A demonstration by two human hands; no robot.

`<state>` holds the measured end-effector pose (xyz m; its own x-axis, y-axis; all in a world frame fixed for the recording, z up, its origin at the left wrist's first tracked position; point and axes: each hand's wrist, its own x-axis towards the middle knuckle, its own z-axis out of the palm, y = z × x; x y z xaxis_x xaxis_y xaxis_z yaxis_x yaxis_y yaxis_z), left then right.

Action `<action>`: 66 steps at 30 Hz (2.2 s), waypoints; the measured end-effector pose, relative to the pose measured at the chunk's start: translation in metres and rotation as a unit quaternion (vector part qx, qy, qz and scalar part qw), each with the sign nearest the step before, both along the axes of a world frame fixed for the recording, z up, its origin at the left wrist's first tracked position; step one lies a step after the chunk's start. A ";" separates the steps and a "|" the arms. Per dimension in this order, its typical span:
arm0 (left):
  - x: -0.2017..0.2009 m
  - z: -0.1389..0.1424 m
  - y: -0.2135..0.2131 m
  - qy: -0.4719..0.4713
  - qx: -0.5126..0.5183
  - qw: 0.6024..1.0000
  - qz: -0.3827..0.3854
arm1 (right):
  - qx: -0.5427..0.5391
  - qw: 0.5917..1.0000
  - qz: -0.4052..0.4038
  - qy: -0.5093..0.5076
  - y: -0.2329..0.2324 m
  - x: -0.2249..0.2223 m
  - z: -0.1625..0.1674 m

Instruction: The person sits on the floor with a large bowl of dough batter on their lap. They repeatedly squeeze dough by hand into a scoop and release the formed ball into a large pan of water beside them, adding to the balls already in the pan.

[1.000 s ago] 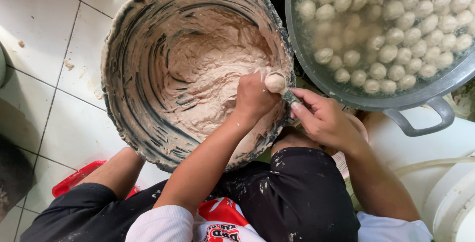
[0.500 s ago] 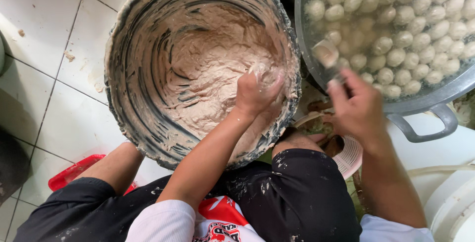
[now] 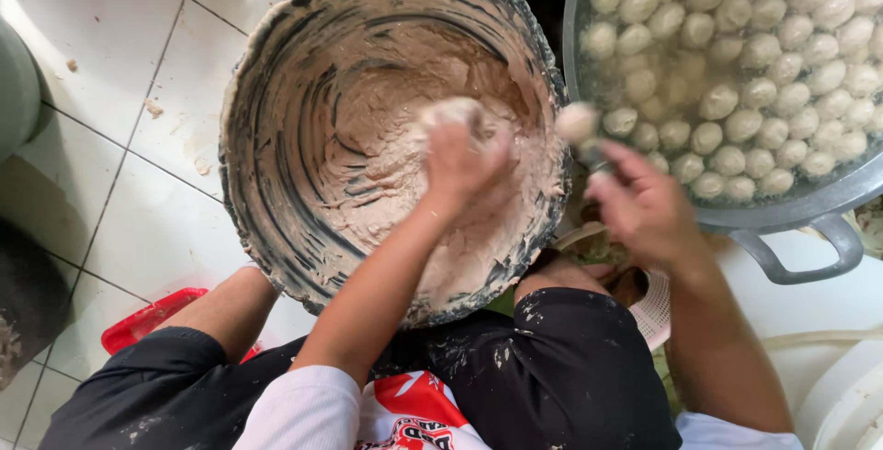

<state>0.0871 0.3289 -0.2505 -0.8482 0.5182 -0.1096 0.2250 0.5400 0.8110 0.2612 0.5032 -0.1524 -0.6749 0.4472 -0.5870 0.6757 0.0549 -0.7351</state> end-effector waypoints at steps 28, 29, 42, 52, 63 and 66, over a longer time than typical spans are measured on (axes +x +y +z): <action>0.038 0.004 0.009 0.083 0.148 0.982 -0.080 | 0.230 0.949 0.158 0.148 -0.039 -0.007 0.030; 0.039 0.004 0.010 0.065 0.124 0.987 -0.082 | 0.230 0.949 0.167 0.138 -0.040 -0.008 0.030; 0.027 -0.002 0.004 0.106 0.090 0.990 -0.012 | 0.268 0.957 0.024 0.109 0.015 -0.011 0.022; 0.040 0.007 0.014 0.071 0.131 0.988 -0.051 | 0.208 0.961 0.145 0.112 -0.034 -0.010 0.024; -0.026 -0.010 -0.026 -0.061 -0.223 0.973 0.003 | 0.200 0.979 0.000 0.032 0.012 0.007 -0.014; -0.053 -0.026 -0.056 -0.015 -0.218 0.961 0.170 | 0.513 0.850 0.103 0.051 0.047 0.016 -0.024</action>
